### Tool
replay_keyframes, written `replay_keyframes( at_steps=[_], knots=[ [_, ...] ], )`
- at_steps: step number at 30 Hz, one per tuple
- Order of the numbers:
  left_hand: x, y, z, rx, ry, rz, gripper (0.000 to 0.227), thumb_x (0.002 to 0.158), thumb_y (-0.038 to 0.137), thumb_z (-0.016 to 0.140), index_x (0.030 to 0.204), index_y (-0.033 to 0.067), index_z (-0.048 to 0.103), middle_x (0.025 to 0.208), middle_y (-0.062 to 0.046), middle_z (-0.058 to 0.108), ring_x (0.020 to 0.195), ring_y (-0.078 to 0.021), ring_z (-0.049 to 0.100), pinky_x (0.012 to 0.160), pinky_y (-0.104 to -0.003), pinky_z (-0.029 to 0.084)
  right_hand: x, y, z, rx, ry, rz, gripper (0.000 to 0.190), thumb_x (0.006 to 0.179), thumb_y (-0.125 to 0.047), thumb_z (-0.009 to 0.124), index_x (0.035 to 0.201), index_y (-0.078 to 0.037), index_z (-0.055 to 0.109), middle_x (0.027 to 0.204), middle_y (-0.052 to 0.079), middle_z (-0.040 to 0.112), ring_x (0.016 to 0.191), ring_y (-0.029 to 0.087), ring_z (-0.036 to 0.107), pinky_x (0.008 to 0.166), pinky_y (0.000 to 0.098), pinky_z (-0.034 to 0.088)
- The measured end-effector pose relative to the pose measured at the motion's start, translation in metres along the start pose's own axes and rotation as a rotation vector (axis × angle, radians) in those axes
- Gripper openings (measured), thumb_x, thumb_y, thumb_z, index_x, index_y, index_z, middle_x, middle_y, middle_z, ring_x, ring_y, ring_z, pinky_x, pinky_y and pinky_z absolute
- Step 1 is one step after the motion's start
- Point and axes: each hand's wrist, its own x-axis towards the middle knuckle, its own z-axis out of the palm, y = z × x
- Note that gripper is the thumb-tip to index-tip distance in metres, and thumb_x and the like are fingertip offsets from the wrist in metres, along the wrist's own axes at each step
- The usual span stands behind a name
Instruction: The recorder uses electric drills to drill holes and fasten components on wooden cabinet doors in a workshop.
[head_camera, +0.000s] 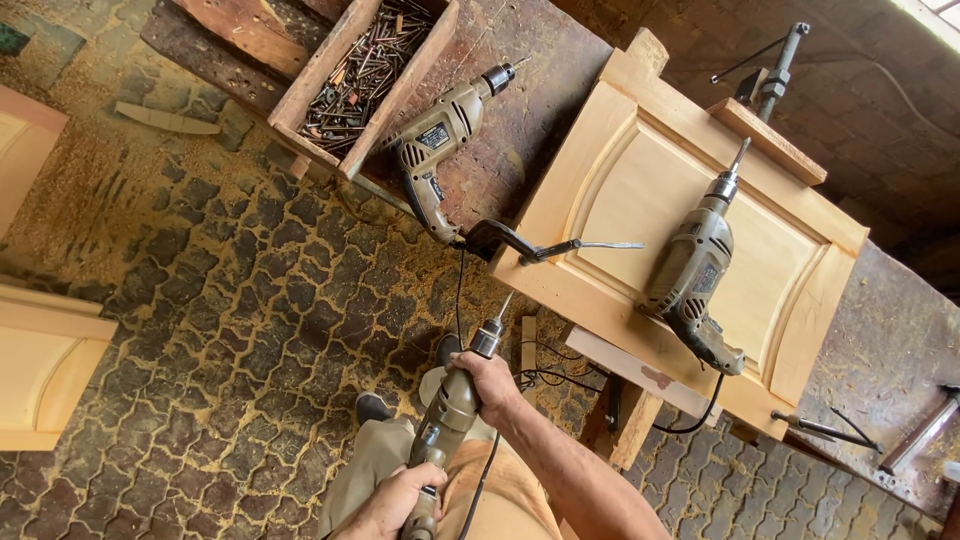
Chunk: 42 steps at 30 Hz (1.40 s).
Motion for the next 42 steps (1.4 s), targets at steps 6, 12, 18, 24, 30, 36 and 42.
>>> replay_keyframes(
  at_steps=[6,12,18,24,30,36,42],
  knots=[
    [0.000,0.003,0.005,-0.076,-0.015,-0.003,0.026,0.085,0.019,0.068,0.101,0.0007,0.061,0.061,-0.009,0.059,0.046,-0.0160,0.053,0.043,-0.030,0.043,0.004,-0.002,-0.003,-0.022,0.011,-0.007,0.017,0.084,-0.013,0.073,0.094,0.000,0.068,0.086,0.013,0.073,0.074,0.021,0.070,0.072,0.0393,0.061],
    [0.007,0.001,0.005,-0.078,-0.032,-0.007,0.025,0.084,0.021,0.068,0.094,-0.0008,0.063,0.059,-0.008,0.059,0.044,-0.0161,0.052,0.041,-0.030,0.042,0.005,-0.005,-0.004,0.012,-0.001,-0.009,0.017,0.084,-0.013,0.073,0.094,-0.001,0.068,0.085,0.012,0.073,0.074,0.021,0.069,0.072,0.0386,0.060],
    [0.017,0.000,0.001,-0.106,0.003,-0.055,0.026,0.084,0.023,0.070,0.093,0.0000,0.063,0.059,-0.008,0.059,0.043,-0.0162,0.051,0.041,-0.030,0.042,0.008,-0.007,-0.004,0.009,-0.018,-0.027,0.017,0.083,-0.013,0.074,0.094,-0.001,0.069,0.084,0.010,0.072,0.072,0.019,0.068,0.070,0.0369,0.059],
    [0.021,-0.001,-0.003,-0.119,-0.047,-0.024,0.028,0.085,0.024,0.072,0.098,0.0015,0.060,0.062,-0.009,0.060,0.047,-0.0169,0.055,0.043,-0.029,0.046,0.010,-0.010,-0.006,-0.029,-0.002,-0.030,0.018,0.083,-0.015,0.075,0.093,-0.002,0.068,0.084,0.011,0.072,0.072,0.020,0.067,0.069,0.0372,0.058],
    [-0.004,0.002,0.007,-0.243,-0.020,0.071,0.036,0.081,0.013,0.074,0.109,0.0029,0.053,0.068,-0.009,0.056,0.049,-0.0170,0.054,0.043,-0.032,0.048,0.004,-0.004,-0.003,-0.040,0.011,-0.014,0.019,0.083,-0.016,0.074,0.094,-0.004,0.064,0.085,0.010,0.071,0.074,0.020,0.067,0.071,0.0395,0.060],
    [-0.021,-0.011,0.006,-0.250,-0.010,0.068,0.042,0.080,0.015,0.074,0.114,0.0021,0.053,0.068,-0.008,0.055,0.049,-0.0169,0.055,0.042,-0.035,0.049,-0.006,0.014,0.000,0.041,0.006,-0.056,0.018,0.085,-0.015,0.072,0.096,-0.003,0.063,0.087,0.011,0.072,0.075,0.020,0.069,0.073,0.0387,0.060],
    [0.004,-0.059,-0.034,-0.104,-0.026,0.019,0.042,0.084,0.019,0.076,0.115,0.0021,0.054,0.066,-0.009,0.055,0.048,-0.0187,0.051,0.039,-0.032,0.042,-0.030,0.052,0.005,0.071,0.029,-0.059,0.019,0.086,-0.015,0.072,0.097,-0.003,0.064,0.087,0.012,0.073,0.075,0.022,0.070,0.072,0.0391,0.060]
  ],
)
